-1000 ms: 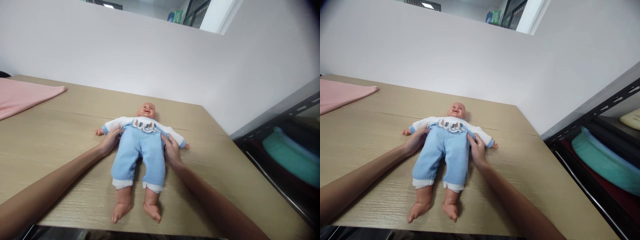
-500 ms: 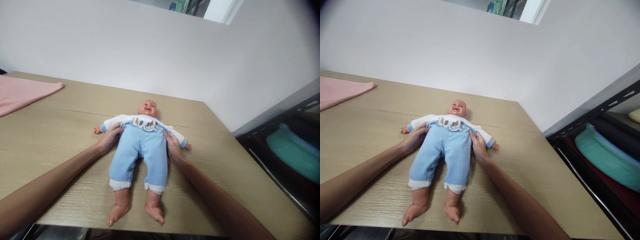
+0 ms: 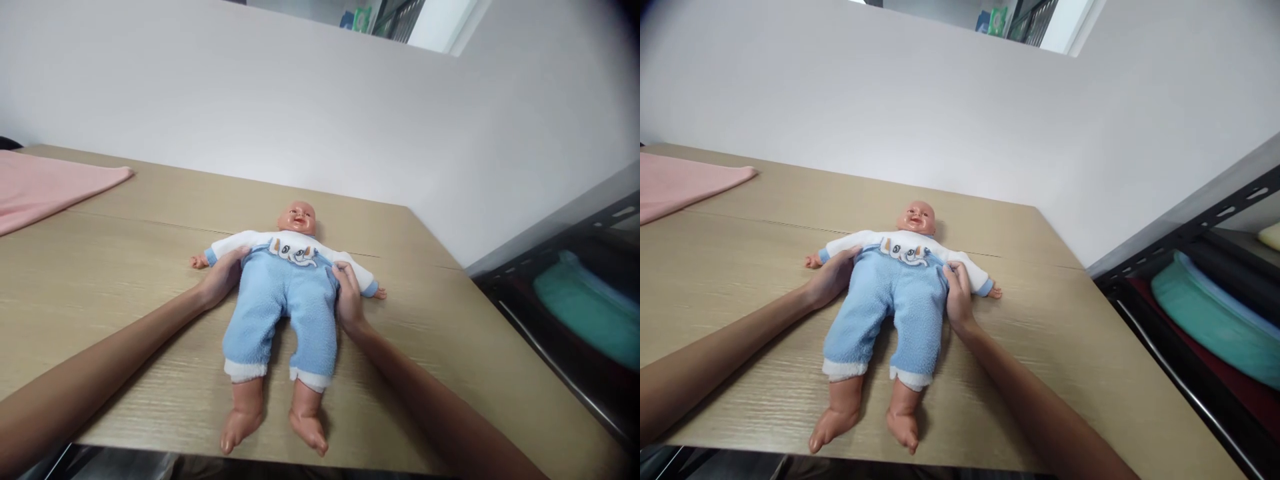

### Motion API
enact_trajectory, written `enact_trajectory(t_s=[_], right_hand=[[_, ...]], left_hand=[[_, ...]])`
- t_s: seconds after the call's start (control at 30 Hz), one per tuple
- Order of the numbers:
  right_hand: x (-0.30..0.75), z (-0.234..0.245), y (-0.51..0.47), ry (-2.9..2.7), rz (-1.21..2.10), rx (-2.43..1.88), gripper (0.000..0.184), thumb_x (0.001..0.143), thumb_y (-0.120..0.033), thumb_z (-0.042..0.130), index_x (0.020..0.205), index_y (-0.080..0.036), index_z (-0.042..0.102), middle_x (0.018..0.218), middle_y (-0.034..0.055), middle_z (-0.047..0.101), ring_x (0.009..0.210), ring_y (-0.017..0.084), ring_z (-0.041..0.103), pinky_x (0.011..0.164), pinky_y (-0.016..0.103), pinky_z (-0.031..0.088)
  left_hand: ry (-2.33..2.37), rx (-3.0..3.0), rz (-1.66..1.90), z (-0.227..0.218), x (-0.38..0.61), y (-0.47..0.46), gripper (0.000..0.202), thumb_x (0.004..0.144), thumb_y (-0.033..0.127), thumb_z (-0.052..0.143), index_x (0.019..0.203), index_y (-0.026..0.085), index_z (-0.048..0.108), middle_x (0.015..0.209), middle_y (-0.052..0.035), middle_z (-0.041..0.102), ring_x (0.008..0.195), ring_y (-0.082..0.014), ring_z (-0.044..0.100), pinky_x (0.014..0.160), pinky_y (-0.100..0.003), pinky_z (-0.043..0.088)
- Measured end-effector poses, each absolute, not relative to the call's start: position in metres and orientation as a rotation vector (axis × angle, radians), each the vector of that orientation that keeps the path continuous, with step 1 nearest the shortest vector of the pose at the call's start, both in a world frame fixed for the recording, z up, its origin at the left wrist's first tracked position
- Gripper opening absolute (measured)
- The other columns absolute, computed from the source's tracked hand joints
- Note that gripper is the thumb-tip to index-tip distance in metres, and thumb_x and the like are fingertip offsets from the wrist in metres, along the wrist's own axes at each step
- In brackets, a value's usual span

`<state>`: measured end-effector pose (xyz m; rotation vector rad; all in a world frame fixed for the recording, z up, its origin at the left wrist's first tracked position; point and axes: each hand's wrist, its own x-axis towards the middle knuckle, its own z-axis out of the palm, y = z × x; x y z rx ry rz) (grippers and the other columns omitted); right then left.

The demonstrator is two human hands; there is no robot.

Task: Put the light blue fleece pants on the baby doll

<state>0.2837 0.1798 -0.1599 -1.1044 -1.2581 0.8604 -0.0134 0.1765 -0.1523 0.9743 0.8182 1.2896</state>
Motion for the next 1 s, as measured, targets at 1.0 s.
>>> enact_trajectory(t_s=[1.0], right_hand=[[0.091,-0.064,0.334,-2.918,0.838,-0.473,0.041,0.073,-0.010,0.091,0.111,-0.022,0.082,0.108,-0.0017,0.086,0.093,0.020,0.073,0.088,0.029,0.054]], left_hand=[[1.195,1.293,1.683,-0.150,0.001,0.162,0.048,0.107,0.072,0.068,0.097,0.025,0.067,0.093,-0.0012,0.062,0.093,-0.0235,0.056,0.089,-0.034,0.047]])
